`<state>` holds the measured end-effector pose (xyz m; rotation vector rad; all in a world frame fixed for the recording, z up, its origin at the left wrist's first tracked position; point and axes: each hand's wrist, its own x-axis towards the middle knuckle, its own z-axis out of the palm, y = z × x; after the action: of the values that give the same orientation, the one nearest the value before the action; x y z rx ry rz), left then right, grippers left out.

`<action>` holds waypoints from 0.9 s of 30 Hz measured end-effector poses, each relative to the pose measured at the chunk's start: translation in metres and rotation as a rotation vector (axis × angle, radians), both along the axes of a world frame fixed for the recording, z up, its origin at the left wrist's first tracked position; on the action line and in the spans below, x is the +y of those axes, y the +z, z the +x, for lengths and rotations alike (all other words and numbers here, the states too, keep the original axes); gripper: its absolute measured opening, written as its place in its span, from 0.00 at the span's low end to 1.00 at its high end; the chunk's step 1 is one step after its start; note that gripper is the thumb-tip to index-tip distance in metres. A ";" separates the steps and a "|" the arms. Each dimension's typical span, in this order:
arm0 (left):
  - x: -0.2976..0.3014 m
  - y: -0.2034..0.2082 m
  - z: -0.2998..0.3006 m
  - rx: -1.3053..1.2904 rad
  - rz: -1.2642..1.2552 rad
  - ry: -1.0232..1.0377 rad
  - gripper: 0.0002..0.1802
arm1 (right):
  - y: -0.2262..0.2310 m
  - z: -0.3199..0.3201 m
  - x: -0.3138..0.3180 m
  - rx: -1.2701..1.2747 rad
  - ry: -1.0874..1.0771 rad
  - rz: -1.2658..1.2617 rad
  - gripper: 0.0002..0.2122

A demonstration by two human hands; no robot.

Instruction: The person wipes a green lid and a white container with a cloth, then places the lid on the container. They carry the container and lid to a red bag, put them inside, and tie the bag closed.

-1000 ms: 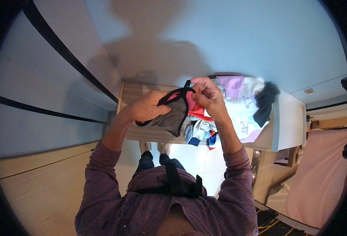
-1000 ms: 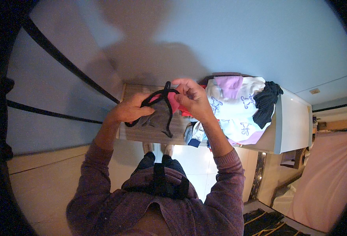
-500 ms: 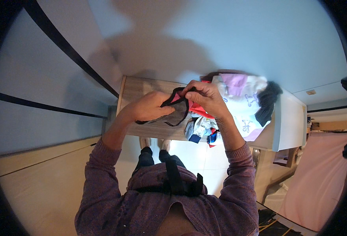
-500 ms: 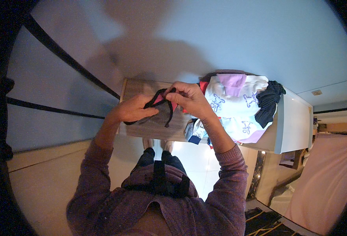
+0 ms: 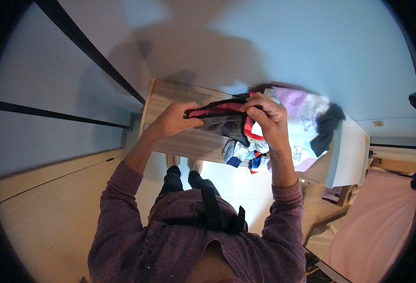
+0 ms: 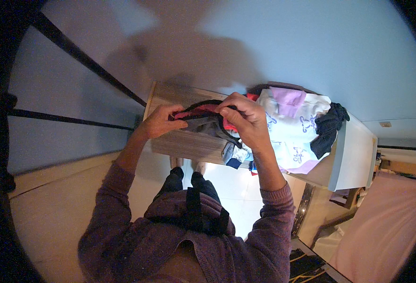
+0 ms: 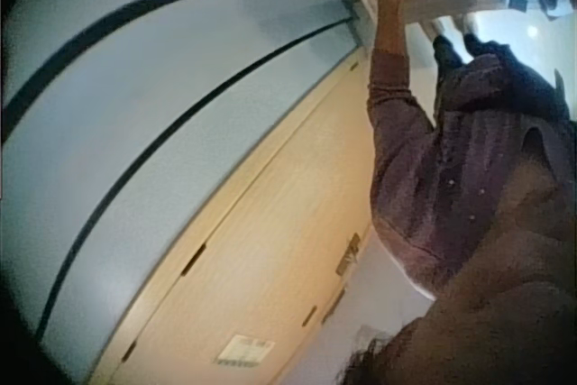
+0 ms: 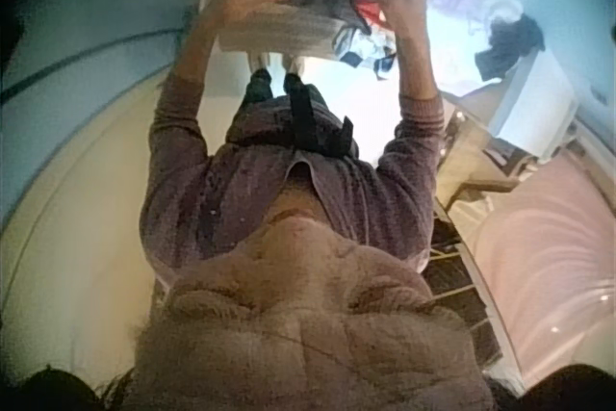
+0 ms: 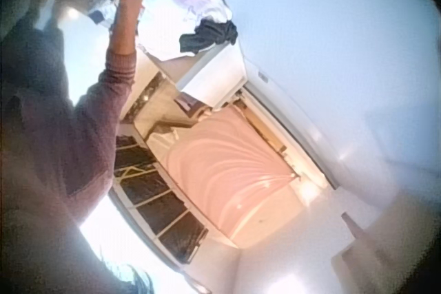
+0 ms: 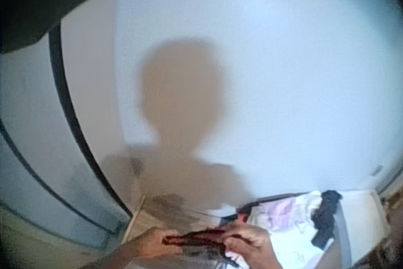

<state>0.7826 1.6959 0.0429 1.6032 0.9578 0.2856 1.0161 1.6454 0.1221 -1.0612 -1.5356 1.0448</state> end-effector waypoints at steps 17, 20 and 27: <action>0.003 -0.016 -0.027 -0.302 -0.146 -0.036 0.20 | -0.019 0.000 0.003 0.020 -0.085 -0.102 0.05; 0.002 -0.019 -0.023 -0.281 -0.160 -0.034 0.20 | -0.020 -0.001 0.004 0.034 -0.077 -0.101 0.05; -0.001 -0.036 -0.013 0.147 0.288 0.208 0.14 | -0.030 -0.005 0.004 0.023 -0.053 -0.130 0.05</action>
<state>0.7697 1.6953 0.0065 1.8057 1.2444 0.4718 1.0108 1.6492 0.0916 -1.1689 -1.4285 1.1283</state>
